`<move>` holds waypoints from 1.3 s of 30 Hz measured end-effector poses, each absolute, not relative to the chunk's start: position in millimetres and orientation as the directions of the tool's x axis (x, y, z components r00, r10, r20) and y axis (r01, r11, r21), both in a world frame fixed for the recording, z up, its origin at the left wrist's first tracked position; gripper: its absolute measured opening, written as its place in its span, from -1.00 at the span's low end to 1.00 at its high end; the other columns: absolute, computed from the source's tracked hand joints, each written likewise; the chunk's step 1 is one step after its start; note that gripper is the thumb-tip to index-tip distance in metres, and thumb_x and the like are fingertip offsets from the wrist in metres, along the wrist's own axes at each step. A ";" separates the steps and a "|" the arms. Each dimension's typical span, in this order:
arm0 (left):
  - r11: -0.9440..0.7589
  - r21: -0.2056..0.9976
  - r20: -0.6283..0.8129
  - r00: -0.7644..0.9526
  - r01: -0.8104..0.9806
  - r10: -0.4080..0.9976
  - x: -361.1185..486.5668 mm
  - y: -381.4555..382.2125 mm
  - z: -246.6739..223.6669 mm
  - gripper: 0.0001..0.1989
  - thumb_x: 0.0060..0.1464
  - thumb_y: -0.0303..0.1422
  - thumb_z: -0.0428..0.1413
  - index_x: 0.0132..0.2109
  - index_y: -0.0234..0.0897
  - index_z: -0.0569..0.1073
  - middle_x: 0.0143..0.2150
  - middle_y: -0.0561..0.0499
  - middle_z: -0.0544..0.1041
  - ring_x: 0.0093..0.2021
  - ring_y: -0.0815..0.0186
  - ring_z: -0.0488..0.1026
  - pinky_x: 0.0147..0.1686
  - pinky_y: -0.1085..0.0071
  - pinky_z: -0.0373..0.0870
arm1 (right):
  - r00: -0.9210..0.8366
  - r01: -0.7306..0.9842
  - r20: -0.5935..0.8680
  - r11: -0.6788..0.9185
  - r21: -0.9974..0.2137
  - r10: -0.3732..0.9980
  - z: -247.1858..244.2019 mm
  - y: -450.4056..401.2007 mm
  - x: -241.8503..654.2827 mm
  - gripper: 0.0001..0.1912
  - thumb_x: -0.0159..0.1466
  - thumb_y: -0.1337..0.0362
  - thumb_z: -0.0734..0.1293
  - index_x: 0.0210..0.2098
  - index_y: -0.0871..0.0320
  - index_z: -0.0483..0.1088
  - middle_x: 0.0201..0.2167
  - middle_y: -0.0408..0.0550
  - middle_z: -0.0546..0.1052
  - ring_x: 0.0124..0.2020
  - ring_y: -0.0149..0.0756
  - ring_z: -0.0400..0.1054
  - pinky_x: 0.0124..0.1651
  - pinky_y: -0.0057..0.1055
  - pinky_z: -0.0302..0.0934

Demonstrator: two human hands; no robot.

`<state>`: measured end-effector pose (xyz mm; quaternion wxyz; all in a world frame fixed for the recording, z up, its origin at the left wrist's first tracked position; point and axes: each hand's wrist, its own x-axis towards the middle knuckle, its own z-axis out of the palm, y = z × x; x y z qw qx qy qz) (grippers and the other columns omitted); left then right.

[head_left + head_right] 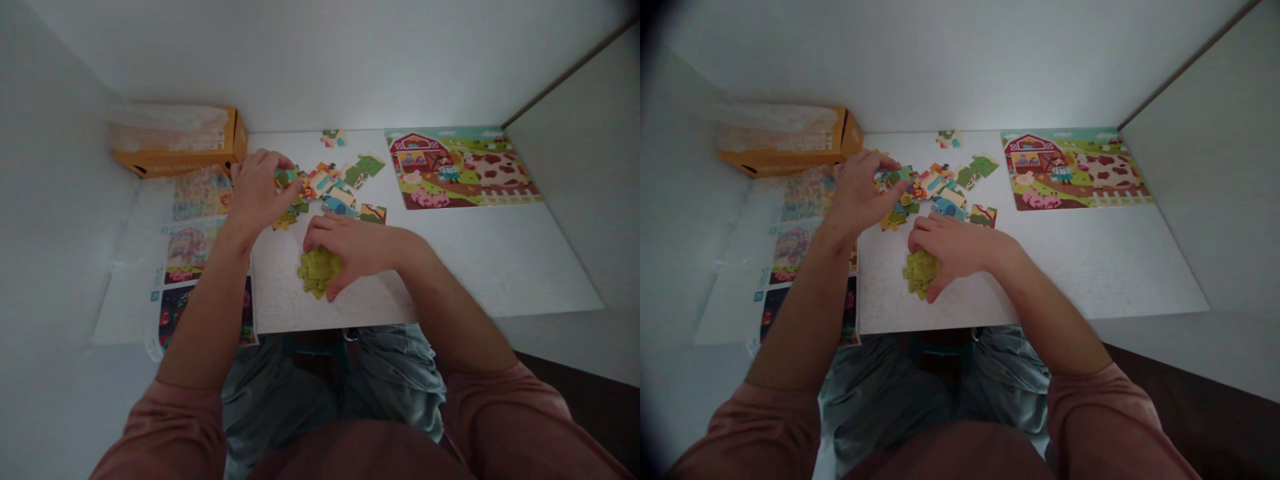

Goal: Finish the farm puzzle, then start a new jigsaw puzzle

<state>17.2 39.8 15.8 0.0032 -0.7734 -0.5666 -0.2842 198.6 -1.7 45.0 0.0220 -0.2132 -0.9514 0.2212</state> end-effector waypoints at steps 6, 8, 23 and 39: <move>-0.369 0.300 0.378 0.245 0.880 0.893 13.7 38.2 21.0 -0.69 -0.04 -0.12 -0.17 -0.20 -0.20 0.19 -0.22 0.06 0.24 -0.16 0.30 0.10 -0.19 0.28 -0.08 | -0.901 0.420 -0.063 0.824 -0.380 0.430 33.3 -9.6 194.6 -0.51 -0.13 0.09 0.25 -0.22 0.14 0.14 -0.27 -0.04 0.22 -0.25 -0.21 0.10 -0.22 -0.28 -0.02; -0.376 0.328 0.362 0.252 0.866 0.897 13.2 37.9 22.8 -0.69 -0.03 -0.13 -0.18 -0.20 -0.21 0.19 -0.22 0.07 0.23 -0.17 0.31 0.10 -0.20 0.28 -0.08 | -0.888 0.445 -0.062 0.816 -0.369 0.456 33.1 -8.9 196.2 -0.49 -0.12 0.13 0.25 -0.18 0.15 0.11 -0.25 -0.05 0.21 -0.23 -0.20 0.09 -0.20 -0.28 -0.02; -0.388 0.403 0.439 0.197 0.829 0.877 13.9 39.7 18.3 -0.72 -0.07 -0.13 -0.12 -0.25 -0.18 0.24 -0.26 0.04 0.27 -0.22 0.28 0.17 -0.22 0.25 0.01 | -0.862 0.497 -0.169 0.731 -0.467 0.478 38.7 -9.0 207.7 -0.57 -0.13 0.10 0.28 -0.27 0.10 0.19 -0.30 -0.06 0.26 -0.27 -0.19 0.15 -0.28 -0.30 0.04; -0.380 0.731 0.332 0.192 0.567 0.924 25.8 38.9 22.8 -0.66 0.01 -0.14 -0.25 -0.29 -0.24 0.28 -0.42 0.04 0.33 -0.43 0.39 0.26 -0.43 0.40 0.17 | -0.605 0.526 0.367 0.701 -0.481 0.706 49.6 21.9 212.8 -0.78 0.08 0.33 0.14 -0.24 0.17 0.16 -0.28 -0.06 0.25 -0.22 -0.26 0.08 -0.19 -0.29 -0.03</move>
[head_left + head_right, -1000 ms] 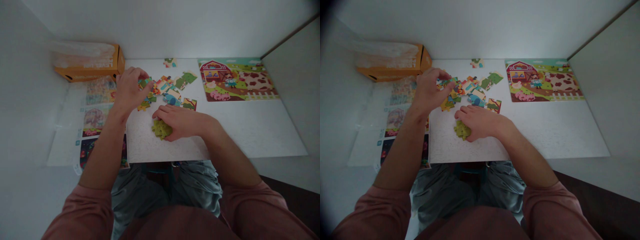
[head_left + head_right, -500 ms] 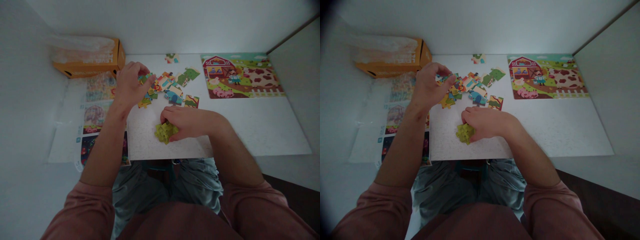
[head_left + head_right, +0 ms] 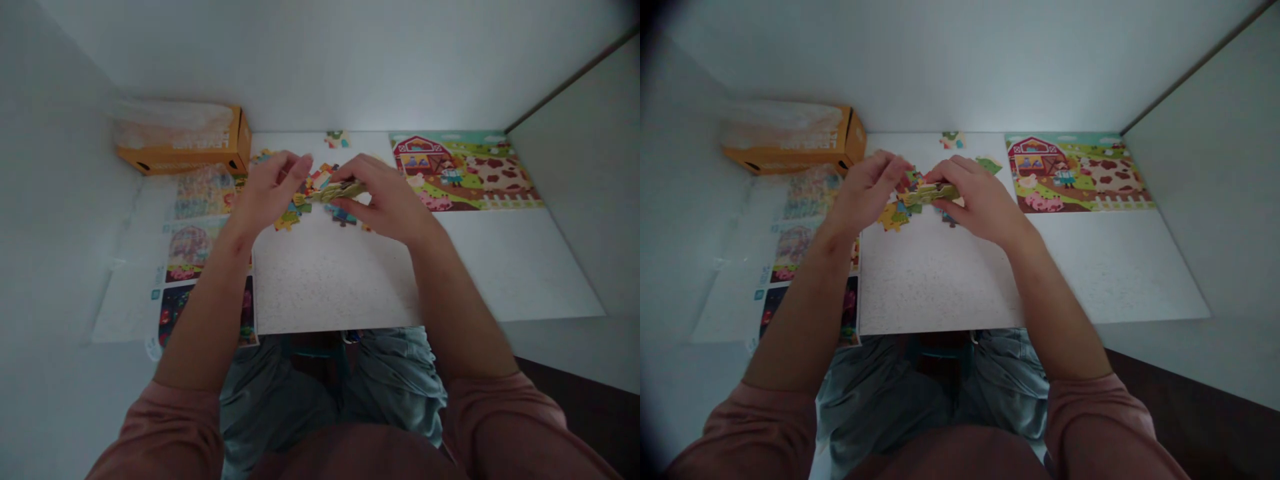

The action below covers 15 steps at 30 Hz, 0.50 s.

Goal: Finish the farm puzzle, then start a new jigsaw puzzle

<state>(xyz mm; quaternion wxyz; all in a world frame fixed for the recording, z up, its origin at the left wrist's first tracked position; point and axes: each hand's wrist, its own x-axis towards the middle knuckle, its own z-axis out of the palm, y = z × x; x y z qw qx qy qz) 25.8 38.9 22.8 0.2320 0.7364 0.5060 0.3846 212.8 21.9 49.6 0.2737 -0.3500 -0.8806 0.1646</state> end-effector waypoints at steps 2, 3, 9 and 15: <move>-0.356 0.817 0.241 0.292 0.455 0.926 29.2 36.4 28.0 -0.63 0.01 -0.14 -0.27 -0.29 -0.28 0.29 -0.42 0.02 0.34 -0.44 0.40 0.27 -0.47 0.44 0.19 | -0.542 0.558 0.439 0.698 -0.449 0.716 48.3 25.0 211.8 -0.80 0.09 0.34 0.13 -0.25 0.13 0.18 -0.26 -0.07 0.23 -0.18 -0.24 0.05 -0.15 -0.24 -0.06; -0.340 0.850 0.209 0.333 0.404 0.920 30.8 35.3 30.3 -0.64 0.00 -0.14 -0.24 -0.28 -0.29 0.29 -0.40 0.01 0.34 -0.44 0.41 0.28 -0.47 0.45 0.20 | -0.534 0.563 0.453 0.700 -0.439 0.714 47.1 26.0 211.3 -0.80 0.08 0.35 0.14 -0.26 0.10 0.18 -0.25 -0.09 0.22 -0.17 -0.23 0.04 -0.14 -0.22 -0.07; -0.190 0.943 0.091 0.338 0.273 0.937 33.6 31.3 38.2 -0.68 -0.10 -0.20 -0.05 -0.20 -0.28 0.26 -0.34 -0.01 0.35 -0.37 0.38 0.29 -0.46 0.47 0.22 | -0.497 0.551 0.506 0.707 -0.444 0.705 39.7 28.2 208.4 -0.74 0.04 0.39 0.17 -0.26 0.04 0.19 -0.15 -0.11 0.12 -0.09 -0.21 -0.03 -0.10 -0.19 -0.08; -0.139 0.948 0.054 0.285 0.287 0.957 31.5 33.1 34.7 -0.74 -0.09 -0.23 -0.06 -0.24 -0.27 0.28 -0.39 0.02 0.35 -0.44 0.41 0.29 -0.52 0.50 0.22 | -0.449 0.536 0.469 0.649 -0.540 0.760 33.2 33.6 209.6 -0.58 0.02 0.41 0.17 -0.11 0.08 0.05 -0.14 -0.04 0.10 -0.14 -0.28 0.04 -0.18 -0.30 0.06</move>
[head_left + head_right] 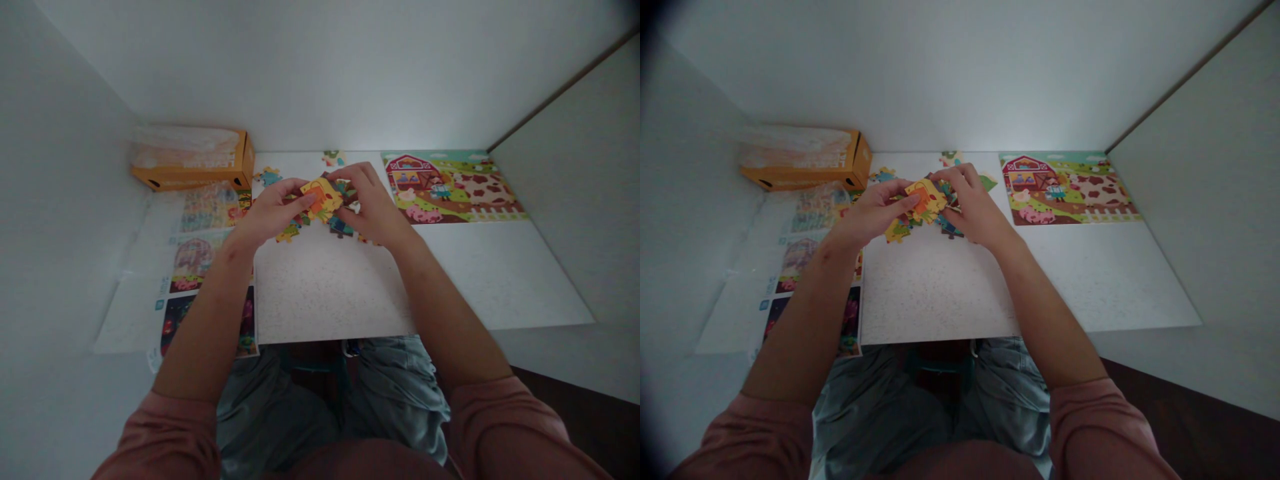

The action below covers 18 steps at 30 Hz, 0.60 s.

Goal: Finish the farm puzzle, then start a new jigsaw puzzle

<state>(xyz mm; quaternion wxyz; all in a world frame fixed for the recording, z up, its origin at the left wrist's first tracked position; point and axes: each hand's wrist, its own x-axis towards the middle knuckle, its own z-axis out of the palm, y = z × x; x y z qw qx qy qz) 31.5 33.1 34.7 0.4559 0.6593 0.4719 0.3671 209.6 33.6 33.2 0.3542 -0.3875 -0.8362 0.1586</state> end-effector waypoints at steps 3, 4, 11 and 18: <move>-0.136 0.931 0.061 0.222 0.339 0.973 30.0 38.1 29.2 -0.77 -0.07 -0.24 -0.07 -0.28 -0.27 0.27 -0.42 0.04 0.34 -0.47 0.44 0.27 -0.55 0.53 0.20 | -0.423 0.576 0.438 0.609 -0.546 0.793 28.3 40.6 214.4 -0.61 0.05 0.39 0.14 -0.11 0.09 0.05 -0.20 -0.04 0.17 -0.24 -0.30 0.12 -0.24 -0.30 0.09; -0.137 0.926 0.069 0.199 0.353 0.978 29.2 40.0 27.4 -0.79 -0.06 -0.25 -0.08 -0.28 -0.26 0.27 -0.43 0.04 0.33 -0.48 0.44 0.26 -0.56 0.53 0.20 | -0.411 0.592 0.437 0.598 -0.540 0.800 26.7 43.1 216.2 -0.62 0.05 0.39 0.14 -0.12 0.09 0.06 -0.22 -0.05 0.20 -0.26 -0.30 0.13 -0.24 -0.30 0.08; -0.143 0.897 0.128 0.063 0.418 0.990 19.5 48.3 20.9 -0.85 -0.04 -0.29 -0.10 -0.31 -0.25 0.24 -0.43 0.05 0.32 -0.49 0.45 0.26 -0.57 0.55 0.20 | -0.379 0.641 0.477 0.597 -0.482 0.793 22.2 52.1 223.0 -0.73 0.07 0.35 0.12 -0.20 0.12 0.15 -0.27 -0.04 0.23 -0.30 -0.31 0.16 -0.24 -0.32 0.04; -0.136 0.924 0.088 0.149 0.358 0.985 22.5 46.8 21.5 -0.83 -0.06 -0.29 -0.09 -0.30 -0.26 0.23 -0.42 0.04 0.35 -0.42 0.41 0.29 -0.47 0.48 0.24 | -0.535 0.562 0.417 0.678 -0.474 0.735 25.3 48.2 223.1 -0.70 0.04 0.29 0.16 -0.21 0.18 0.17 -0.32 -0.05 0.28 -0.34 -0.35 0.17 -0.26 -0.37 0.04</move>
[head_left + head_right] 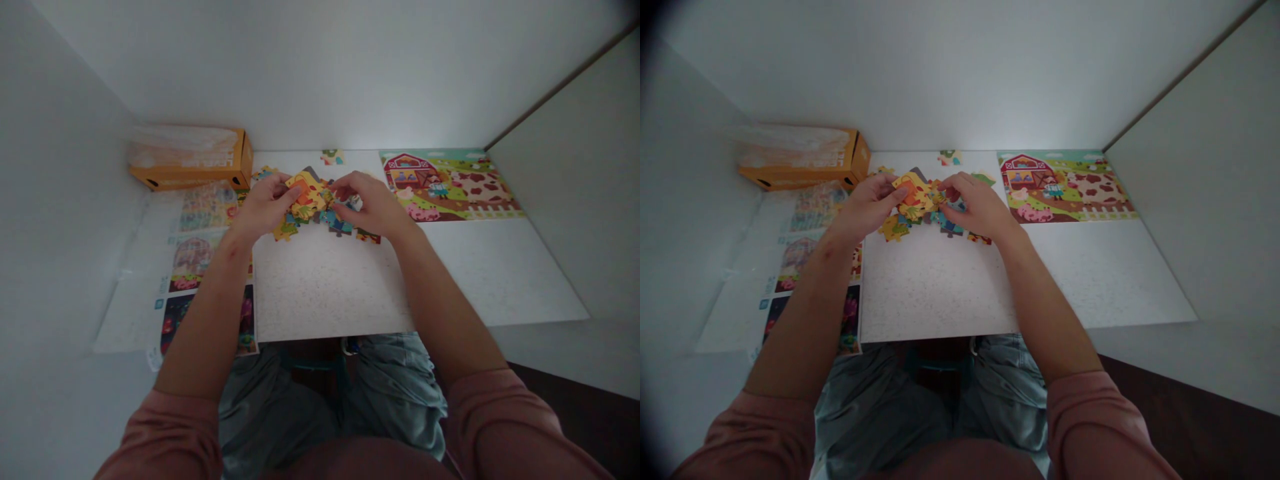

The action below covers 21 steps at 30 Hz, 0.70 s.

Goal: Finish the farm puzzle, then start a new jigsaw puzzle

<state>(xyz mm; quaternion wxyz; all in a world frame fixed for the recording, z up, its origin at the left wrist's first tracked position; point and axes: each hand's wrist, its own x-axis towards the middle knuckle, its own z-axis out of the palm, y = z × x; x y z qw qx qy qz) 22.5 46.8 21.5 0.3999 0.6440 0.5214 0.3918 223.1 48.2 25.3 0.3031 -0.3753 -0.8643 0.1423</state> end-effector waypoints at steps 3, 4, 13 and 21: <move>-0.142 0.932 0.077 0.199 0.333 0.977 25.2 45.6 22.9 -0.81 -0.07 -0.26 -0.09 -0.31 -0.26 0.24 -0.43 0.03 0.36 -0.41 0.38 0.30 -0.45 0.44 0.25 | -0.492 0.581 0.412 0.642 -0.501 0.767 22.4 49.6 222.3 -0.65 0.05 0.26 0.15 -0.14 0.18 0.12 -0.26 -0.03 0.27 -0.33 -0.33 0.17 -0.26 -0.35 0.05; -0.141 0.933 0.071 0.215 0.331 0.974 25.8 45.1 23.4 -0.80 -0.07 -0.25 -0.09 -0.31 -0.26 0.25 -0.44 0.03 0.36 -0.41 0.38 0.30 -0.44 0.44 0.25 | -0.485 0.590 0.399 0.628 -0.507 0.778 20.9 50.3 221.7 -0.63 0.04 0.26 0.15 -0.13 0.17 0.11 -0.25 -0.03 0.26 -0.32 -0.32 0.16 -0.25 -0.34 0.05; -0.242 0.846 0.195 0.146 0.476 0.970 16.1 46.3 18.6 -0.75 -0.06 -0.20 -0.11 -0.26 -0.24 0.26 -0.33 0.02 0.33 -0.40 0.39 0.29 -0.45 0.46 0.23 | -0.437 0.610 0.333 0.547 -0.573 0.836 9.0 54.4 220.4 -0.72 0.09 0.26 0.11 -0.18 0.13 0.16 -0.42 -0.12 0.32 -0.41 -0.36 0.18 -0.36 -0.40 0.07; -0.169 0.801 0.146 0.087 0.574 0.986 8.1 43.8 21.8 -0.75 -0.07 -0.22 -0.10 -0.24 -0.24 0.23 -0.44 0.04 0.36 -0.41 0.36 0.30 -0.47 0.47 0.20 | -0.170 0.650 0.387 0.398 -0.647 0.906 -2.3 71.9 241.3 -0.70 0.11 0.24 0.07 -0.14 0.08 0.08 -0.44 -0.11 0.30 -0.43 -0.37 0.19 -0.39 -0.38 0.09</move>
